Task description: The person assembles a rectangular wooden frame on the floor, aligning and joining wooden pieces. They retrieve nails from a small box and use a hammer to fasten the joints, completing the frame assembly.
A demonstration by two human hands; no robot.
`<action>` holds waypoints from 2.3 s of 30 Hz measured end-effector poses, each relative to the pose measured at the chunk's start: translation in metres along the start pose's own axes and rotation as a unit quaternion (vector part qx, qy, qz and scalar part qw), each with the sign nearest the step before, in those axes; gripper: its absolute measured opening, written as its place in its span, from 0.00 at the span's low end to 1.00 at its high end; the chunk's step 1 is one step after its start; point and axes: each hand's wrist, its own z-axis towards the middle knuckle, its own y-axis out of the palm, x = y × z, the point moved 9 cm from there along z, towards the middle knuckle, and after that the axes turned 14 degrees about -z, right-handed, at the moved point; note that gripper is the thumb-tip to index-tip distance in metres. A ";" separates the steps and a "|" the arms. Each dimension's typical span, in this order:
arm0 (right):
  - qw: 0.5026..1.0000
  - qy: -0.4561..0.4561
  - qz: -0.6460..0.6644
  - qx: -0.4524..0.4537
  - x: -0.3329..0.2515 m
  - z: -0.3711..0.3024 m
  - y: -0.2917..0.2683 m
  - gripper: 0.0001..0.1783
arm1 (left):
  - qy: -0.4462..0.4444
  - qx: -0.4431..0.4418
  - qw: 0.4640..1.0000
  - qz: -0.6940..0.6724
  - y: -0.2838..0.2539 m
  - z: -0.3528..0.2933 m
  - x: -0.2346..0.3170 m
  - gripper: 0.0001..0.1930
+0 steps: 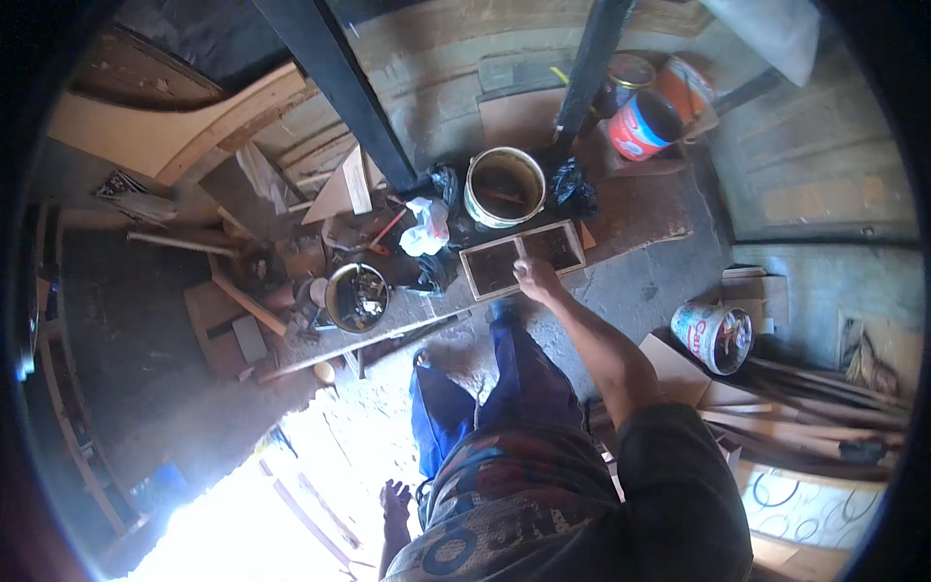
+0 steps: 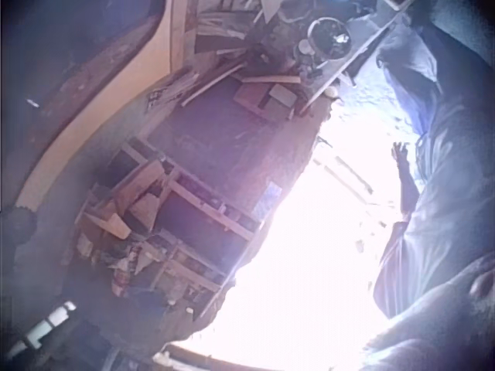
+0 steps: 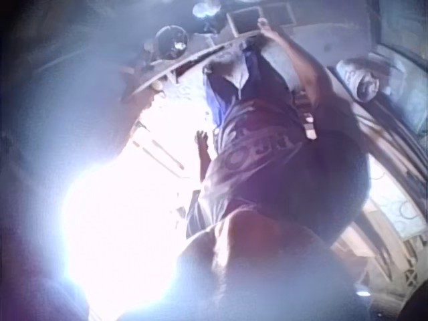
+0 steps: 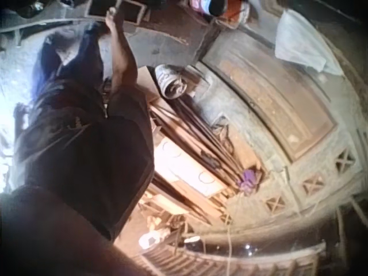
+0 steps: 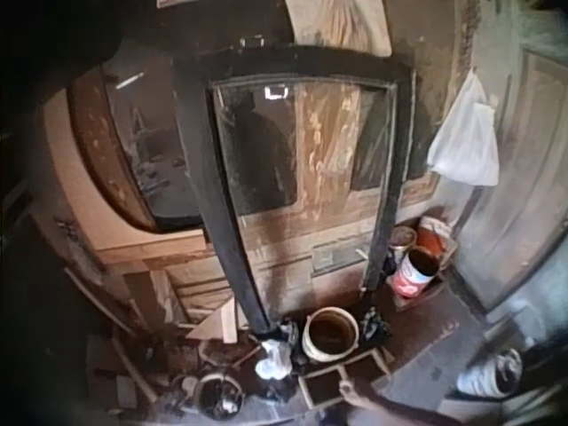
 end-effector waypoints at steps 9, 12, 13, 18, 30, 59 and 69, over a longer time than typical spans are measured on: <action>0.950 -0.222 -0.200 -0.091 -0.020 0.056 0.092 0.04 | -0.003 0.008 0.999 0.038 0.054 -0.164 -0.111 0.21; 0.940 -0.216 -0.221 -0.143 -0.035 0.058 0.098 0.05 | 0.011 0.019 1.000 0.003 0.071 -0.186 -0.115 0.22; 0.917 -0.227 -0.261 -0.198 -0.036 0.055 0.099 0.05 | 0.015 0.010 1.000 0.012 0.083 -0.195 -0.104 0.23; 0.708 -0.473 -0.506 -0.140 -0.038 0.029 0.127 0.13 | 0.037 -0.006 0.999 0.038 0.091 -0.209 -0.117 0.24; 0.857 -0.295 -0.341 -0.251 -0.033 0.063 0.091 0.10 | -0.011 0.062 0.998 -0.020 0.056 -0.220 -0.188 0.25; 0.934 -0.150 -0.254 -0.200 0.142 0.077 0.080 0.11 | 0.055 -0.033 0.998 0.028 0.214 -0.248 -0.139 0.25; 0.949 -0.020 -0.252 -0.189 0.106 0.071 0.060 0.09 | 0.036 -0.019 0.999 0.028 0.224 -0.260 -0.152 0.26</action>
